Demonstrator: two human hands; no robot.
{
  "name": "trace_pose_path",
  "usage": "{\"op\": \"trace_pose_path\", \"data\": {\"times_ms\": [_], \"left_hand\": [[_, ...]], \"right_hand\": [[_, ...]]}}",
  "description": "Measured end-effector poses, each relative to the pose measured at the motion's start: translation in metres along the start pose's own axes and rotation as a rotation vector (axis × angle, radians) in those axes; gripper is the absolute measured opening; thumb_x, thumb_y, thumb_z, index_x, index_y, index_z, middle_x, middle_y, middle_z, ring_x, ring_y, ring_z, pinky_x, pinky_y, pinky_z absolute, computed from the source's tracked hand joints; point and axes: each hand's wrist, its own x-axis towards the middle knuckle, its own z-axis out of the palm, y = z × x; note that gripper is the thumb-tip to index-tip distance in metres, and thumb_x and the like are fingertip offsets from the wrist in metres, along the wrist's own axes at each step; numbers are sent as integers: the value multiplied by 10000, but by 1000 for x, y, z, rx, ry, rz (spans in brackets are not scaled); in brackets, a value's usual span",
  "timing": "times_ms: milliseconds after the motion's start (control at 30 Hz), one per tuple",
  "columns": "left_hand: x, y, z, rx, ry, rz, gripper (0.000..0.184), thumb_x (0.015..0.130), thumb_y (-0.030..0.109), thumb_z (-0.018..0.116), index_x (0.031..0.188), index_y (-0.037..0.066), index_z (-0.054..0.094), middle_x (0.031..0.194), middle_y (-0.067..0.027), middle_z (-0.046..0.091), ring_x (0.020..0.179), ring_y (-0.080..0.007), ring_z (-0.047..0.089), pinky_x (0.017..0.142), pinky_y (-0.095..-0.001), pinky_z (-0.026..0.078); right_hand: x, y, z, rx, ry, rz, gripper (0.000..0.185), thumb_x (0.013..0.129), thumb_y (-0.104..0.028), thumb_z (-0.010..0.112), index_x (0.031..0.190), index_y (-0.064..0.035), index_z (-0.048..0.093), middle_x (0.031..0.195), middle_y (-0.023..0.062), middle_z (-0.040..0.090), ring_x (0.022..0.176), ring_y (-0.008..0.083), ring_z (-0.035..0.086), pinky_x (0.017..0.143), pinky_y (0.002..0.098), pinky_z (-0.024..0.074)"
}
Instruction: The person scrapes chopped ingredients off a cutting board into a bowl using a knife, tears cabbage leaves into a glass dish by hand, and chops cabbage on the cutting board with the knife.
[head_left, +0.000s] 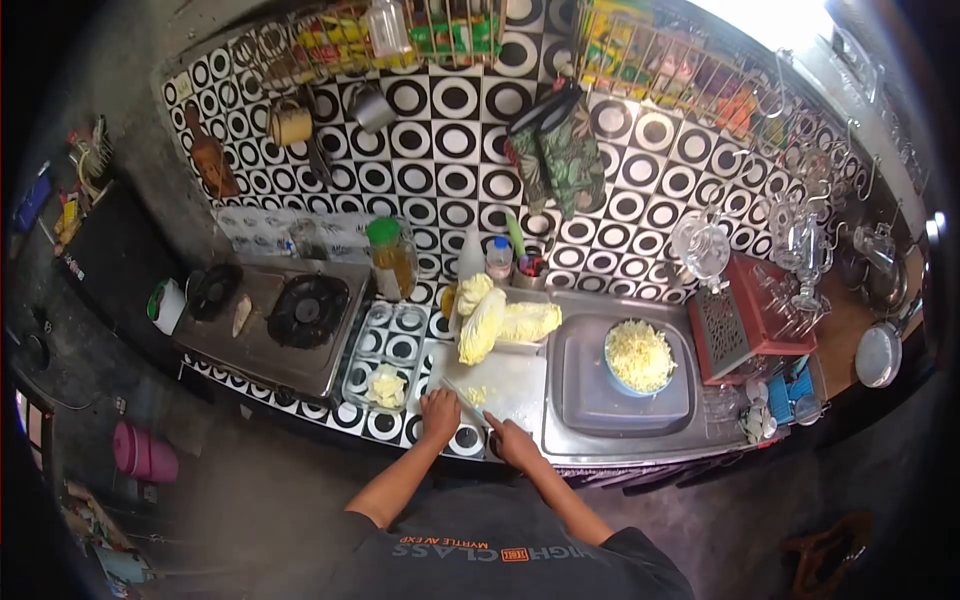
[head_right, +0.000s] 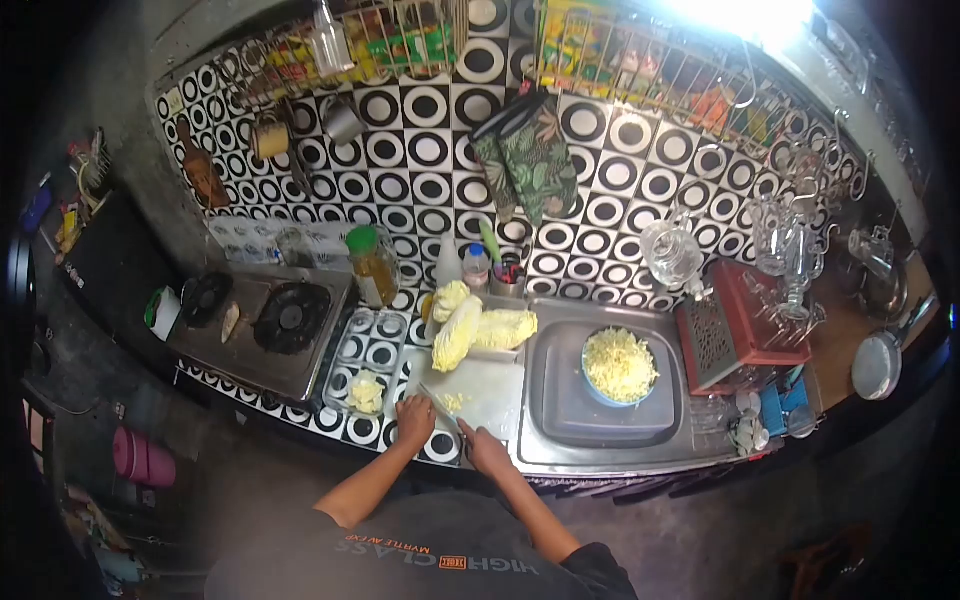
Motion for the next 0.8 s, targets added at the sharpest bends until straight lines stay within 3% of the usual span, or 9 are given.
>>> {"op": "trace_pose_path", "data": {"times_ms": [267,800], "left_hand": [[5,-9,-1,-21,-10,55,114,841,155,662,934,90,674,945,-78,641,987,-280,588,875,-468,375],[5,0,-2,-62,22,-73,42,816,132,681,851,109,686,903,-54,657,954,-276,605,847,-467,385]], "right_hand": [[-5,3,3,2,1,11,568,991,-206,535,1544,-269,425,976,253,624,894,451,638,836,520,500],[-22,12,11,67,-7,-25,583,983,-142,524,1550,-206,404,1012,297,634,952,464,624,863,514,483]]}}
